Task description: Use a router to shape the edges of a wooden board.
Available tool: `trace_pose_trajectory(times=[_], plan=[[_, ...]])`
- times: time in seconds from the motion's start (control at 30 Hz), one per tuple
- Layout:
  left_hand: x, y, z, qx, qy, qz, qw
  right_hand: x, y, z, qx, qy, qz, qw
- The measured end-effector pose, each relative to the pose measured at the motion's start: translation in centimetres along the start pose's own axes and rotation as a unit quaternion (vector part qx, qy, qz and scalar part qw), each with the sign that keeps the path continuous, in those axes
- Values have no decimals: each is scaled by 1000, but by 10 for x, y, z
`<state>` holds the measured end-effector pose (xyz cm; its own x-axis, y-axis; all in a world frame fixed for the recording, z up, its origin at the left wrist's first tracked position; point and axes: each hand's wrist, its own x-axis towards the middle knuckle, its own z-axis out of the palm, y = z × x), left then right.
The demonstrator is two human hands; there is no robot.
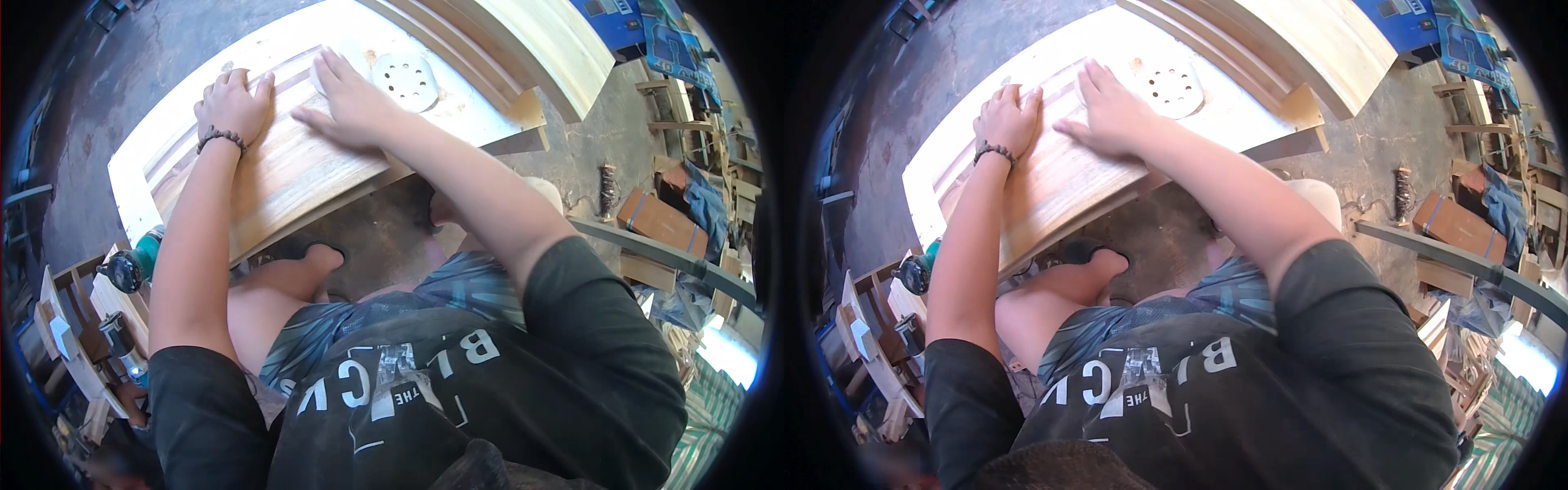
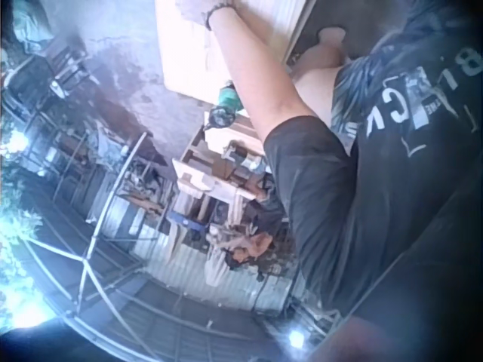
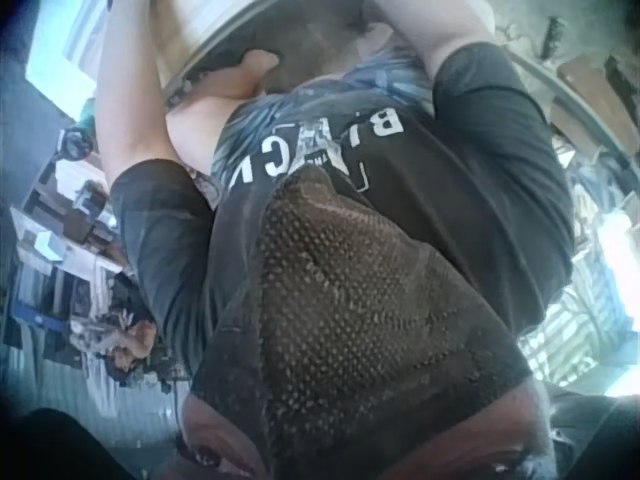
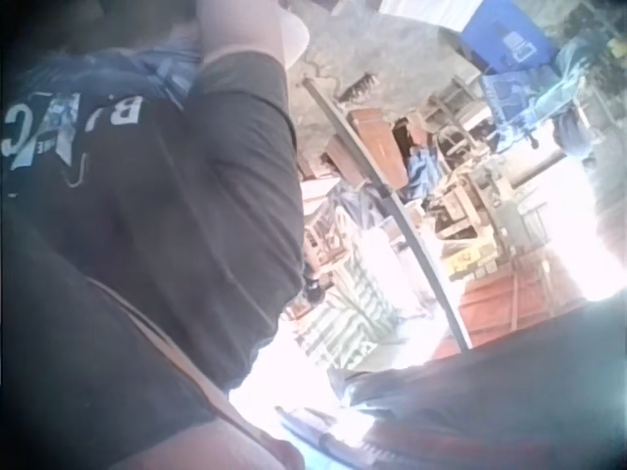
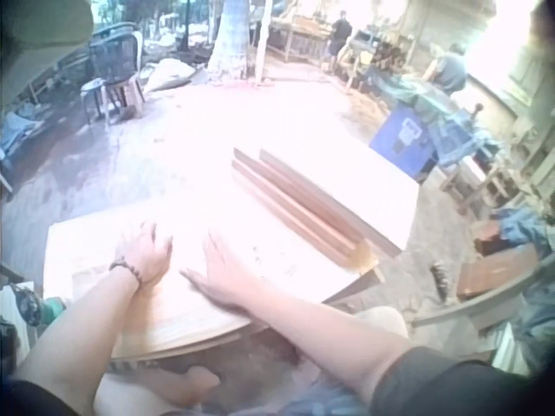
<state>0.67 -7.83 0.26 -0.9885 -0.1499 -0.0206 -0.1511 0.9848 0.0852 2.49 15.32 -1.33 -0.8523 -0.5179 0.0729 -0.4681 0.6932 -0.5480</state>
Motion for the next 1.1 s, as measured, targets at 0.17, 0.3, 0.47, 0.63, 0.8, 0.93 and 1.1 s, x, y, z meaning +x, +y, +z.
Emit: trace_pose_trajectory(times=[0.17,0.3,0.47,0.63,0.8,0.93,1.1], plan=[[-3,1,-4,-1,-20,-2,1000,19,10,8,10,24,-4,1000],[-1,3,-6,5,-22,-10,1000,-23,18,17,-35,-33,4,999],[-3,1,-4,1,-2,2,1000,27,12,12,-23,19,-5,1000],[0,-1,-1,4,-13,3,1000,-15,-1,0,-78,-55,17,995],[1,-2,4,6,-10,-3,1000,-26,0,6,-47,-15,14,999],[-1,-3,2,-5,1,-2,1000,32,7,14,22,63,-6,998],[2,0,-2,3,-11,2,1000,-58,12,15,-72,-7,-13,997]])
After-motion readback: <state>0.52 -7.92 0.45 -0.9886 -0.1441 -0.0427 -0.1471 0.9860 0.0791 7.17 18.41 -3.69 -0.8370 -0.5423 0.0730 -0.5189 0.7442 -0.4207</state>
